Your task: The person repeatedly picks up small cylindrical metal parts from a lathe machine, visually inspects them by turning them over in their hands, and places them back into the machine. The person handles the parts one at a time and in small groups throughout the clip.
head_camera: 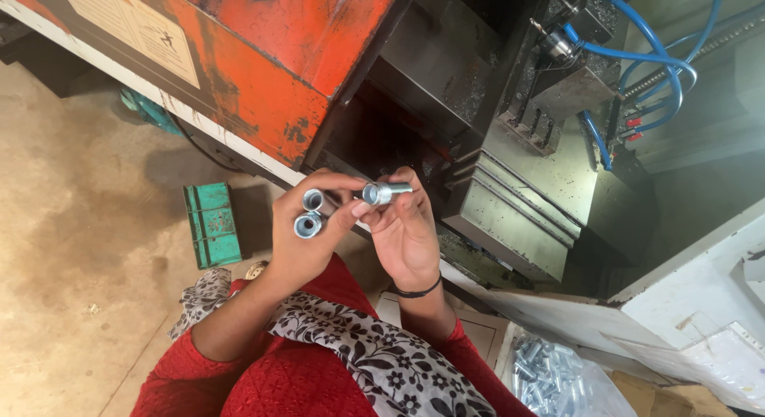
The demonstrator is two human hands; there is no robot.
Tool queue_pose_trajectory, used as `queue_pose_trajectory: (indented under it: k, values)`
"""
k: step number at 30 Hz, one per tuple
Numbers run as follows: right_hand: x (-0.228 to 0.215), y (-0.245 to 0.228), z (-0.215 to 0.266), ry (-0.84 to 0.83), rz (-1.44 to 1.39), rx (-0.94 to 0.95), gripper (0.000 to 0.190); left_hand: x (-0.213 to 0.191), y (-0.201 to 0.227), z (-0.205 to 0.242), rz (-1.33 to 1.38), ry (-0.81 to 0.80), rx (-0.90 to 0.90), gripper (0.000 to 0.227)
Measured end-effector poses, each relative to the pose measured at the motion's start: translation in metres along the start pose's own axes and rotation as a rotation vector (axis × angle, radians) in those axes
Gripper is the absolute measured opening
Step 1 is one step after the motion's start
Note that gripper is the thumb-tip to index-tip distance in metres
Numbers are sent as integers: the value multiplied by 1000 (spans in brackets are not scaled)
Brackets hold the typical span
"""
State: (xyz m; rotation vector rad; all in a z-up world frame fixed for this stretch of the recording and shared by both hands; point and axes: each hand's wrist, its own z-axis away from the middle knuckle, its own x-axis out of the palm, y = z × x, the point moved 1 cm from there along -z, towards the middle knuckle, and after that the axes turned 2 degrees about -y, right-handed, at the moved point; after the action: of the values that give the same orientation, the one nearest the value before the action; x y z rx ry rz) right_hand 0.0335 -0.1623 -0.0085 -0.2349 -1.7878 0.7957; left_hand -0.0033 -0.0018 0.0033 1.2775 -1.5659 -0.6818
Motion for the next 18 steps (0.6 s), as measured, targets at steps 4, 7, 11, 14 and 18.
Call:
queue_pose_trajectory:
  k: [4,7,11,14,18]
  values:
    - [7,4,7,13,181,-83,31,0,0,3,28,-22,-19,25]
    - [15,6,12,29,310,-124,38,-1,-1,3,127,-76,-82,27]
    - [20,6,12,46,407,-158,45,-1,-6,4,247,-146,-120,34]
    - [20,4,13,38,468,-180,49,-1,-15,8,318,-151,-252,43]
    - [20,-3,16,53,498,-169,52,2,-21,11,465,-154,-310,47]
